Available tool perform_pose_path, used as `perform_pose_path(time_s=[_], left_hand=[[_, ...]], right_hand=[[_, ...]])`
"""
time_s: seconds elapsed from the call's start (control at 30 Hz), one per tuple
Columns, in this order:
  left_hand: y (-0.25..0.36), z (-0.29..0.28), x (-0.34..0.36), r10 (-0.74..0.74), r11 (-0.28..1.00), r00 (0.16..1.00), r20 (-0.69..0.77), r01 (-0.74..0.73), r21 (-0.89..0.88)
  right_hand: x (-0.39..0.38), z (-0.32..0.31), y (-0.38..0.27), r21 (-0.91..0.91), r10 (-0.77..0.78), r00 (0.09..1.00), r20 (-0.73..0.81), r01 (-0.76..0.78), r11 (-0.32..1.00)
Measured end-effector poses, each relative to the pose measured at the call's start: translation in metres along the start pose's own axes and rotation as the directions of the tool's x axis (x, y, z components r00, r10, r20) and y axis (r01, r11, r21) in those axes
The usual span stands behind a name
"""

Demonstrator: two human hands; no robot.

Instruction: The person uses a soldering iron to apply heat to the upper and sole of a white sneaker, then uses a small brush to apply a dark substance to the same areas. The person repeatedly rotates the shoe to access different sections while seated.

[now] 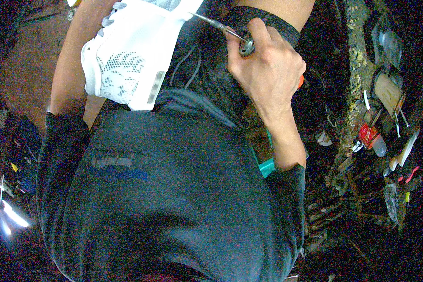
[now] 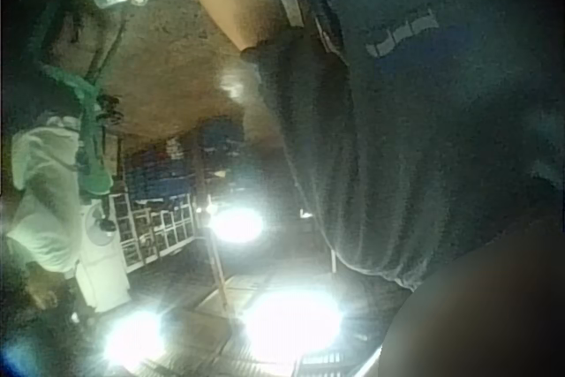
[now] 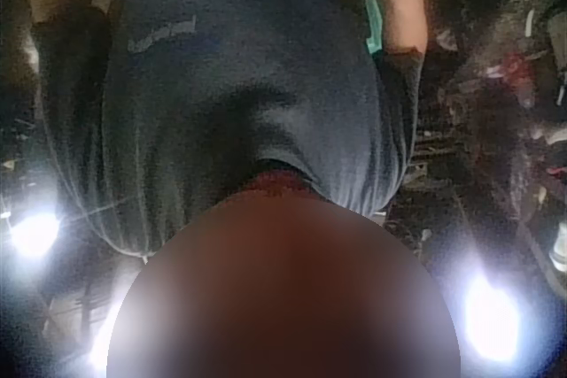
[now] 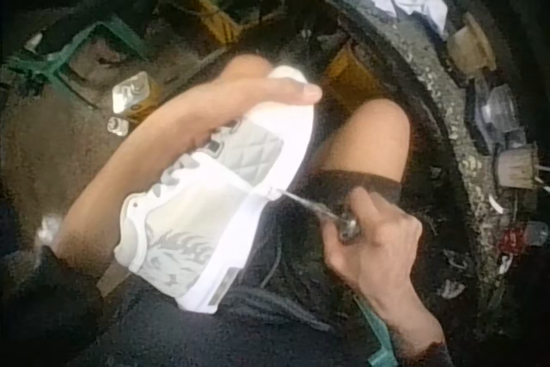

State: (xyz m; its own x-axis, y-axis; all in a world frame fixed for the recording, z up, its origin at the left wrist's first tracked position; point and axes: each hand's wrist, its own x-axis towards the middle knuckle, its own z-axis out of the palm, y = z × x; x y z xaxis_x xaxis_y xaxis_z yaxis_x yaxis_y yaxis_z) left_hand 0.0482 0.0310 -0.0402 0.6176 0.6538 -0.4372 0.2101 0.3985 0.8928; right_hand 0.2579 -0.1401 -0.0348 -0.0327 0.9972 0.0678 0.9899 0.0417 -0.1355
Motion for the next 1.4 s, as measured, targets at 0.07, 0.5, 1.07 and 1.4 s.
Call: perform_pose_path(time_s=[0.07, 0.5, 1.07, 1.4], left_hand=[[0.000, 0.001, 0.003, 0.009, 1.000, 1.000, -0.001, -0.009, 0.008], [0.012, 0.009, 0.001, -0.221, 0.975, 0.975, -0.027, 0.220, -0.027], [0.018, 0.014, 0.011, -0.301, 0.926, 0.948, -0.109, 0.317, 0.205], [0.014, 0.013, 0.012, -0.281, 0.942, 0.954, -0.103, 0.295, 0.162]], right_hand=[[-0.002, 0.002, 0.000, -0.013, -0.001, 1.000, -0.010, 0.001, 1.000], [0.009, -0.007, 0.006, 0.035, 0.200, 0.979, 0.047, -0.201, 0.979], [0.020, -0.008, 0.001, -0.071, 0.297, 0.949, 0.105, -0.291, 0.954], [0.019, -0.006, -0.002, -0.058, 0.309, 0.948, 0.073, -0.305, 0.951]])
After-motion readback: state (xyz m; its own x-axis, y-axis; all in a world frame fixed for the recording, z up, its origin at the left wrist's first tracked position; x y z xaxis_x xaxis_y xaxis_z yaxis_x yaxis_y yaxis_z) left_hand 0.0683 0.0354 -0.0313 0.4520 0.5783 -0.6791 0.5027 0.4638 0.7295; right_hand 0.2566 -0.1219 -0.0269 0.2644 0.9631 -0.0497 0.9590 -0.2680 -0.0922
